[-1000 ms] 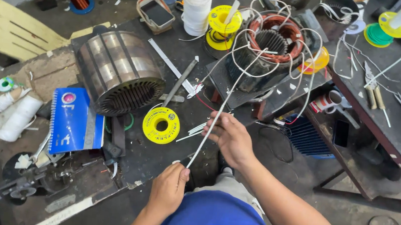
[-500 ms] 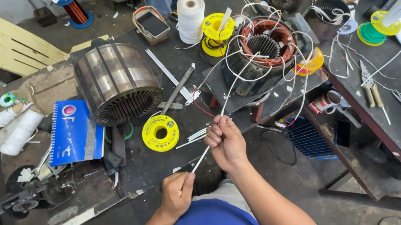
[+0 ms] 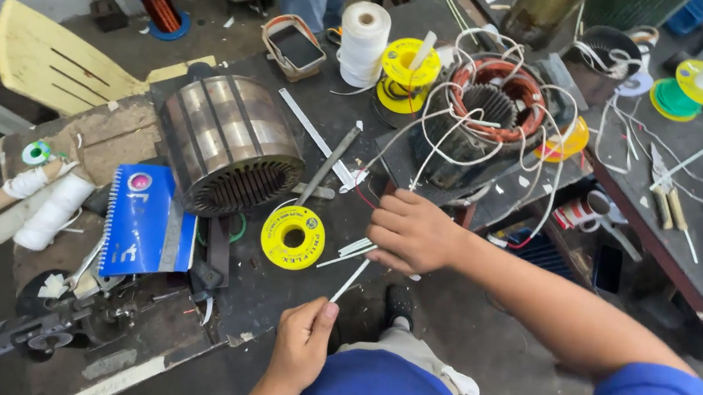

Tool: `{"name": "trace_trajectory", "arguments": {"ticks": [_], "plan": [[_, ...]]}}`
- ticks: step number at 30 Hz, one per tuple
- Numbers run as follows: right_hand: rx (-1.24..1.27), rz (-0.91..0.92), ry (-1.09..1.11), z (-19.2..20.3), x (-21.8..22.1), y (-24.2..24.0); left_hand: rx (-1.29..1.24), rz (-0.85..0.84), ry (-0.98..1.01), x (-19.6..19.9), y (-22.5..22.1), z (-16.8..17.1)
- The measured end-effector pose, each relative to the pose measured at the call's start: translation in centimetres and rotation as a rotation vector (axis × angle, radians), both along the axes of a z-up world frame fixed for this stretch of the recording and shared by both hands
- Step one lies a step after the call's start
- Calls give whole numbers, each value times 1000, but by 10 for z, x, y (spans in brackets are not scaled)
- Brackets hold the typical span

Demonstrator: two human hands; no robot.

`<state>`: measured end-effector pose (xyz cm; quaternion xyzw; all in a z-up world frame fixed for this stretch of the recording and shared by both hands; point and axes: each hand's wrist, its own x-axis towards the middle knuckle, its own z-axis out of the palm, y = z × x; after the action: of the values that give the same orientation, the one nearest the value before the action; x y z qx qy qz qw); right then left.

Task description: Connecting and organizing wires on an electric motor stator at a workbench.

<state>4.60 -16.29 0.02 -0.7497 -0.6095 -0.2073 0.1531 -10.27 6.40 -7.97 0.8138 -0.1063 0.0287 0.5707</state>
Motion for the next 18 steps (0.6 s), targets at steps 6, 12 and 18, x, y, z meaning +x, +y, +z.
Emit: {"name": "trace_trajectory", "arguments": {"ticks": [6,12,18], "plan": [[-125,128,-12,-9,13,-1,-14,169,-257,8,-1,5],[-263,196,118,3,24,-3,-54,66,-158,8,11,17],[-256,195,114,1,29,-7,386,223,-210,23,25,47]]}}
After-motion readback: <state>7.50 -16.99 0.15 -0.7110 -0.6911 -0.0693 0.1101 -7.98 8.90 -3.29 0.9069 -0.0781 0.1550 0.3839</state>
